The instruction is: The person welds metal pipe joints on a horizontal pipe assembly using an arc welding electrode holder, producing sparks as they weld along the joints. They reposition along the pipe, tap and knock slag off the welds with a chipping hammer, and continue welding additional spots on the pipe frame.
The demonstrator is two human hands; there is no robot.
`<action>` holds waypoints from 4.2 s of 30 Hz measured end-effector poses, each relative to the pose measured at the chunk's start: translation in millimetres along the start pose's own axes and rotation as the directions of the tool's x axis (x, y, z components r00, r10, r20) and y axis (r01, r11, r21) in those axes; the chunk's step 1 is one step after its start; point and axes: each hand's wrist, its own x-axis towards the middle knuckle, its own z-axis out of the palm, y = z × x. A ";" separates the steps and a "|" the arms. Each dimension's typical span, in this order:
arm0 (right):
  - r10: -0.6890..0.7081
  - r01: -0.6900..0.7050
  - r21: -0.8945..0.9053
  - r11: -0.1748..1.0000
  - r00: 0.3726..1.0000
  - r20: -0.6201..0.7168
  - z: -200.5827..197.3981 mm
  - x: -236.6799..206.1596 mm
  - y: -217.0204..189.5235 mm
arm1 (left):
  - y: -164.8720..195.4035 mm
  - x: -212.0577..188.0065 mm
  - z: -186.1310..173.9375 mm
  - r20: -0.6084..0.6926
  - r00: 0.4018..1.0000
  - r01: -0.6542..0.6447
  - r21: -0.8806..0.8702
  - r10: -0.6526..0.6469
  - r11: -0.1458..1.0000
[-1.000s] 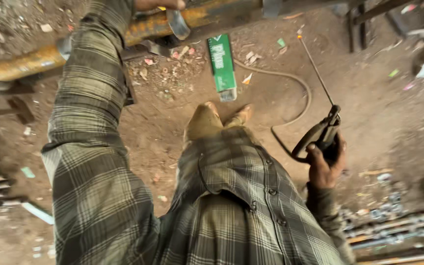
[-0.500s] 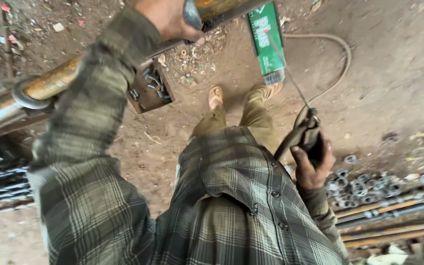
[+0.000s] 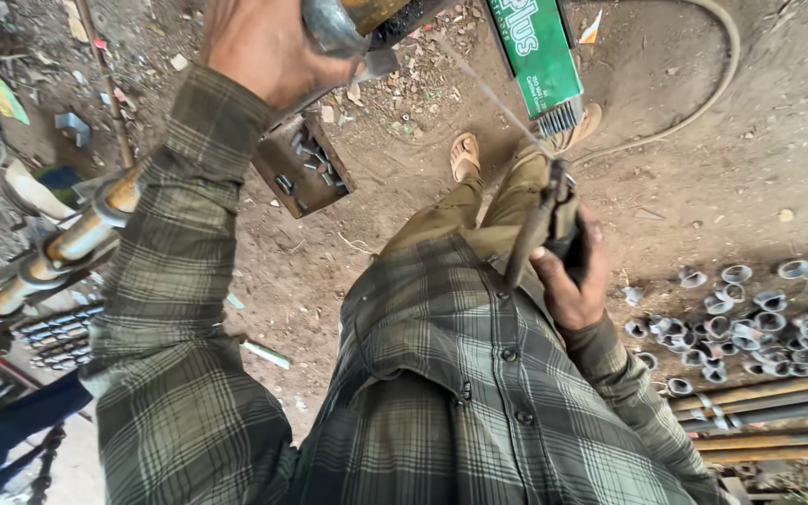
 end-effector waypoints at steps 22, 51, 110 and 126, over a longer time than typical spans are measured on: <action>-0.021 0.029 -0.089 0.996 0.995 0.097 33.4 29.0 -13.4 | -3.6 13.4 21.6 0.062 0.993 0.105 -0.129 -0.098 0.986; -0.012 0.017 -0.057 0.998 0.995 0.102 41.9 42.1 -14.8 | -13.4 28.5 27.9 0.076 0.985 0.160 -0.098 -0.153 0.982; 0.531 0.703 -0.583 0.406 0.338 0.777 0.2 497.6 -336.1 | -72.5 -0.2 32.9 -0.030 0.795 0.604 0.138 -0.606 0.785; -0.162 0.446 -0.457 0.769 0.828 0.536 -57.6 267.2 -227.5 | -66.7 -35.0 49.6 -0.070 0.827 0.562 0.114 -0.558 0.819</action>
